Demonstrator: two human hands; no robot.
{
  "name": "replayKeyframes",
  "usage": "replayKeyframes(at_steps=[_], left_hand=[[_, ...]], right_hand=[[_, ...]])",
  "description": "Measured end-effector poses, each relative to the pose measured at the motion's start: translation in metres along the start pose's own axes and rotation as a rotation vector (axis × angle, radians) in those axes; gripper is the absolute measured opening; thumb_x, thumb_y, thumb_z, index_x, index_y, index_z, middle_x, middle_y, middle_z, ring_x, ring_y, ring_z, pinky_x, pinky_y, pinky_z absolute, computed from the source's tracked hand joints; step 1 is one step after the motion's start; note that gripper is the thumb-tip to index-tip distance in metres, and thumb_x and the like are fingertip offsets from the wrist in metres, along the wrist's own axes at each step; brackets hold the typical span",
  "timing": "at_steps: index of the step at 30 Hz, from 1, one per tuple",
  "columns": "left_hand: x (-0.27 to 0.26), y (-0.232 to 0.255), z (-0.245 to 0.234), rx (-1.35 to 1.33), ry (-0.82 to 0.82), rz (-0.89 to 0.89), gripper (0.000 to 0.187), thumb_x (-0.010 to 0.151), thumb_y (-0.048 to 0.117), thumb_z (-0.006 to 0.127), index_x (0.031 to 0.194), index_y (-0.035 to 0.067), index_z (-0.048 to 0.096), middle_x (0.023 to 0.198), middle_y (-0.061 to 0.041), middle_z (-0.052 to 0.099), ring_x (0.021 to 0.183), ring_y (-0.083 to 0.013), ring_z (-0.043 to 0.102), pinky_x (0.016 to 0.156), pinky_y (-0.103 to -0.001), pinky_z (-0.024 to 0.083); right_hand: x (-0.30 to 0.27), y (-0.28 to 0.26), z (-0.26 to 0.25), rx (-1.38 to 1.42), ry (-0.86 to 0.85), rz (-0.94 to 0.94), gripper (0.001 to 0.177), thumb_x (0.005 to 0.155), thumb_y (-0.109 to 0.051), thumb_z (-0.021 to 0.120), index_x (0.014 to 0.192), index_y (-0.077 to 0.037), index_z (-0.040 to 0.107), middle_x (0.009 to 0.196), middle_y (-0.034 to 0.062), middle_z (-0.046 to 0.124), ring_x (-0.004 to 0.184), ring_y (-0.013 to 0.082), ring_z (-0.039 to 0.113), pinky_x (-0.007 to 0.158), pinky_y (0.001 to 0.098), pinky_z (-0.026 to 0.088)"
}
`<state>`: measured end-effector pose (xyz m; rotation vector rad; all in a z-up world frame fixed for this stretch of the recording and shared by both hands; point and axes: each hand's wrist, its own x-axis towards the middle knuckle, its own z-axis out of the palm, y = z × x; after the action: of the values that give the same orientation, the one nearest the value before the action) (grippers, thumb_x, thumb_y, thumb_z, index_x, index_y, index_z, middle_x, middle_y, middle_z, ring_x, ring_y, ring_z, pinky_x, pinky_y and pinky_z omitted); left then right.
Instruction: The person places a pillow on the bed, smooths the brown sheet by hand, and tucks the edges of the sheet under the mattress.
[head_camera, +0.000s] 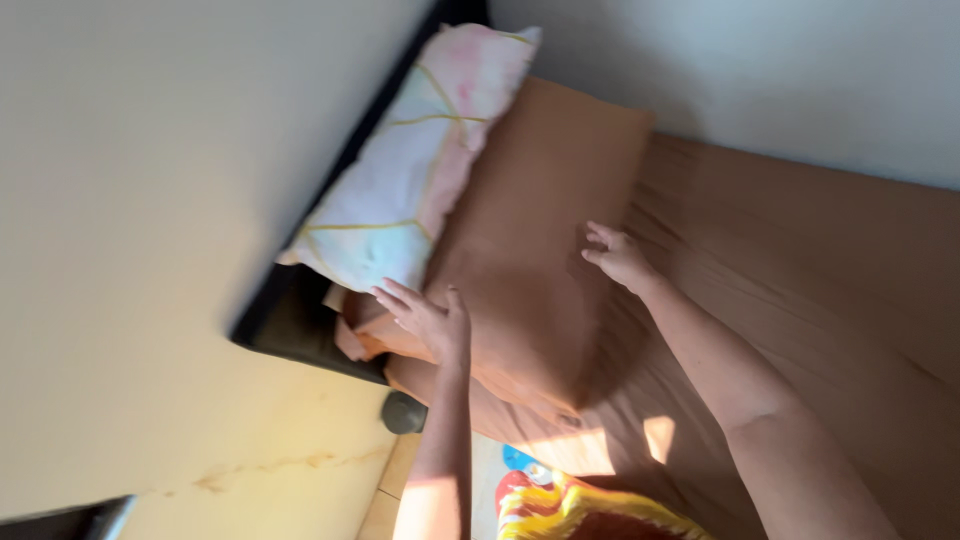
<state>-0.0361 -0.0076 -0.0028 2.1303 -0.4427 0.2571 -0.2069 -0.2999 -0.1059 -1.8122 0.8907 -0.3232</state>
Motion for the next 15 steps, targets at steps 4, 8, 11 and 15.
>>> replayKeyframes(at_steps=[4, 8, 11, 15], left_hand=[[-0.079, 0.027, 0.016, 0.015, -0.168, 0.045, 0.104, 0.084, 0.024, 0.074, 0.162, 0.000, 0.010, 0.169, -0.029, 0.003, 0.157, -0.0466, 0.004, 0.120, -0.066, 0.013], [-0.158, 0.043, 0.031, 0.044, -0.379, 0.124, 0.099, 0.084, 0.027, 0.074, 0.162, 0.007, 0.017, 0.170, -0.022, 0.006, 0.157, -0.0407, 0.004, 0.122, -0.066, 0.010], [-0.203, 0.051, 0.041, 0.036, -0.564, 0.153, 0.092, 0.087, 0.029, 0.074, 0.161, 0.010, 0.022, 0.171, -0.017, 0.006, 0.157, -0.0383, 0.003, 0.122, -0.066, 0.005], [-0.260, 0.051, 0.042, 0.080, -0.779, 0.203, 0.088, 0.088, 0.033, 0.072, 0.160, 0.010, 0.026, 0.171, -0.014, 0.007, 0.158, -0.0349, 0.004, 0.122, -0.065, 0.005]], right_hand=[[-0.071, 0.055, -0.060, -0.095, 0.006, 0.114, 0.064, 0.094, -0.018, 0.068, 0.154, -0.013, 0.045, 0.149, 0.0118, 0.058, 0.135, 0.0250, 0.056, 0.111, 0.0375, 0.046], [-0.152, 0.089, -0.116, -0.231, 0.042, 0.262, 0.062, 0.096, -0.023, 0.065, 0.154, -0.016, 0.045, 0.151, 0.0075, 0.056, 0.136, 0.0257, 0.055, 0.112, 0.0391, 0.045], [-0.209, 0.108, -0.148, -0.244, 0.106, 0.361, 0.061, 0.096, -0.025, 0.064, 0.154, -0.018, 0.046, 0.150, 0.0058, 0.057, 0.137, 0.0250, 0.055, 0.114, 0.0395, 0.044], [-0.290, 0.144, -0.167, -0.259, 0.161, 0.400, 0.059, 0.098, -0.026, 0.063, 0.154, -0.017, 0.046, 0.150, 0.0063, 0.057, 0.136, 0.0261, 0.054, 0.114, 0.0405, 0.042]])
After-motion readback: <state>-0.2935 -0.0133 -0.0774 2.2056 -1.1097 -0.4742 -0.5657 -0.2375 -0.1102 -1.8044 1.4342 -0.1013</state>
